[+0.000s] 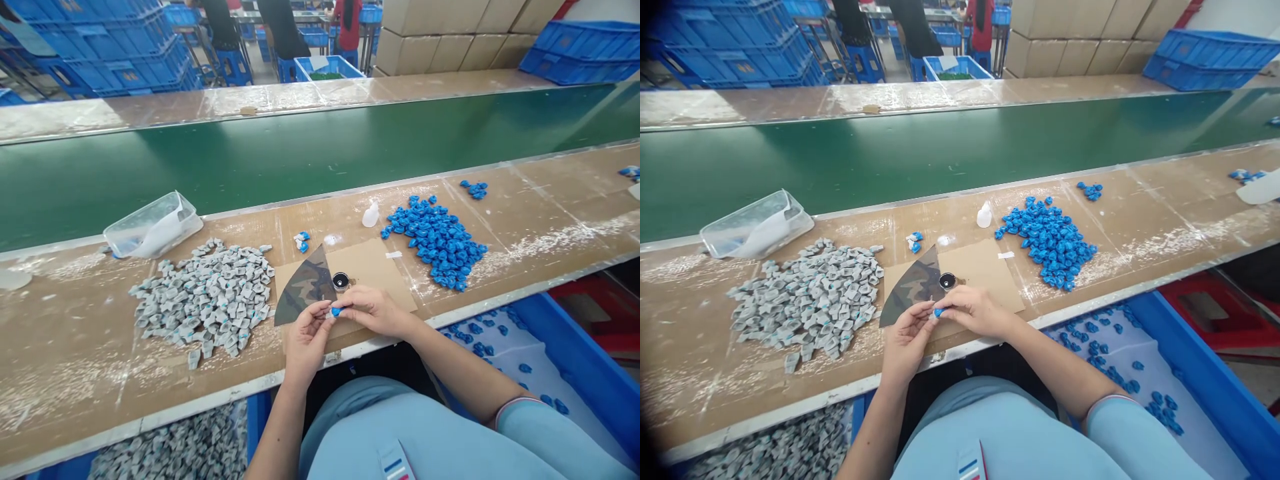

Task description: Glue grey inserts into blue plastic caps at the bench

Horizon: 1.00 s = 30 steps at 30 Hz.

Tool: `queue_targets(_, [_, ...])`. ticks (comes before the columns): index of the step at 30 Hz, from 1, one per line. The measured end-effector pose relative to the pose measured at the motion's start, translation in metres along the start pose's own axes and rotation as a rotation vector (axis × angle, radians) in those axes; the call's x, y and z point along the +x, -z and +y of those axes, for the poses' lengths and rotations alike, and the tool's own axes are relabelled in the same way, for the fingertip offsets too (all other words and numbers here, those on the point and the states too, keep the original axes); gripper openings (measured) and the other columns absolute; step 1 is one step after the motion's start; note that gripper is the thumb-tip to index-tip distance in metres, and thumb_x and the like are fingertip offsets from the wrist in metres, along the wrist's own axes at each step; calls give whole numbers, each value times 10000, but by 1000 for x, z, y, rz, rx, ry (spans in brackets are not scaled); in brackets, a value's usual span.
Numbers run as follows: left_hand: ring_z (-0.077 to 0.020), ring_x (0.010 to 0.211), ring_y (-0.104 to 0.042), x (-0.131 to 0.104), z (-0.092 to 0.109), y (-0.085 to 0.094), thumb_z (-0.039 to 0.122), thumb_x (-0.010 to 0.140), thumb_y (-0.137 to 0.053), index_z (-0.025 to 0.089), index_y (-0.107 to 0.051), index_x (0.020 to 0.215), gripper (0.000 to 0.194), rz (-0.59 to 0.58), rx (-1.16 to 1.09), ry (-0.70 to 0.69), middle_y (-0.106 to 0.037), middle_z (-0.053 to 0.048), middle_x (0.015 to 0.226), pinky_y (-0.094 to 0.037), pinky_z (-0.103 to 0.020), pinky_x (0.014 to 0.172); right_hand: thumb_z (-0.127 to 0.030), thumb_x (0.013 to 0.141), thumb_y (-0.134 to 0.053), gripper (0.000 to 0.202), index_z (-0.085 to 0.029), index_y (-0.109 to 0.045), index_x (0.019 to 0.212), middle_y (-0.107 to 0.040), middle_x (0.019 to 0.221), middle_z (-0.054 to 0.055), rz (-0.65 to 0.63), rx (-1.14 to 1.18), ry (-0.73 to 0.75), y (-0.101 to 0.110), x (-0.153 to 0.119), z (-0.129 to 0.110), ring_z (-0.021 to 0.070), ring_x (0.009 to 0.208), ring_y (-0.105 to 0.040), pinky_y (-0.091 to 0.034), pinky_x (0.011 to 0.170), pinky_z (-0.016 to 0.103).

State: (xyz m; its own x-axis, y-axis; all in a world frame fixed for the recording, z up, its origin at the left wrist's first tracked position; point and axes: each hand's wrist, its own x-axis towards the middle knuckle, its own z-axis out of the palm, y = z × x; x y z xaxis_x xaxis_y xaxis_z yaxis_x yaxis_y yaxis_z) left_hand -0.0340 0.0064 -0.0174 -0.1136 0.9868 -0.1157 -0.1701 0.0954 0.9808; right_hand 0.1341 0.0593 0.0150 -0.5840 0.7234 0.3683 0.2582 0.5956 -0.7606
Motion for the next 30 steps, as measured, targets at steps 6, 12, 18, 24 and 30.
queue_targets(6, [-161, 855, -666, -1, 0, 1, 288, 685, -735, 191, -648, 957, 302, -45, -1, 2, -695, -51, 861, -540, -295, 807, -291, 905, -560, 216, -186, -725, 998, -702, 849, 66, -32, -4, 18, 5, -2, 4, 139, 797, -671, -554, 733, 246])
queue_targets(12, [-147, 792, -668, 0, 5, 1, 285, 660, -758, 191, -627, 868, 263, -3, -36, 3, -691, -33, 806, -541, -268, 759, -330, 883, -595, 222, -193, -741, 980, -673, 768, 50, 81, 149, -67, -11, -8, 8, 127, 697, -649, -547, 645, 236])
queue_targets(18, [-146, 765, -673, 1, 9, -3, 306, 640, -773, 186, -625, 874, 302, 16, -27, 31, -697, -26, 773, -544, -267, 749, -316, 879, -609, 202, -232, -731, 1015, -676, 826, 50, 175, 111, -8, -17, -15, 9, 139, 792, -632, -543, 723, 273])
queue_targets(24, [-152, 808, -669, 32, 28, 10, 306, 633, -766, 175, -620, 922, 349, 54, 93, 32, -695, -38, 823, -541, -286, 782, -252, 892, -557, 193, -215, -724, 983, -684, 868, 55, 297, -170, -160, 39, -1, 39, 152, 803, -639, -535, 764, 288])
queue_targets(30, [-152, 720, -654, 105, 39, 20, 203, 660, -685, 157, -592, 840, 207, 191, 287, -57, -651, -25, 747, -544, -337, 778, -71, 770, -540, 281, -185, -709, 963, -651, 985, 92, 382, -579, -463, 86, 21, 99, 217, 890, -628, -525, 851, 367])
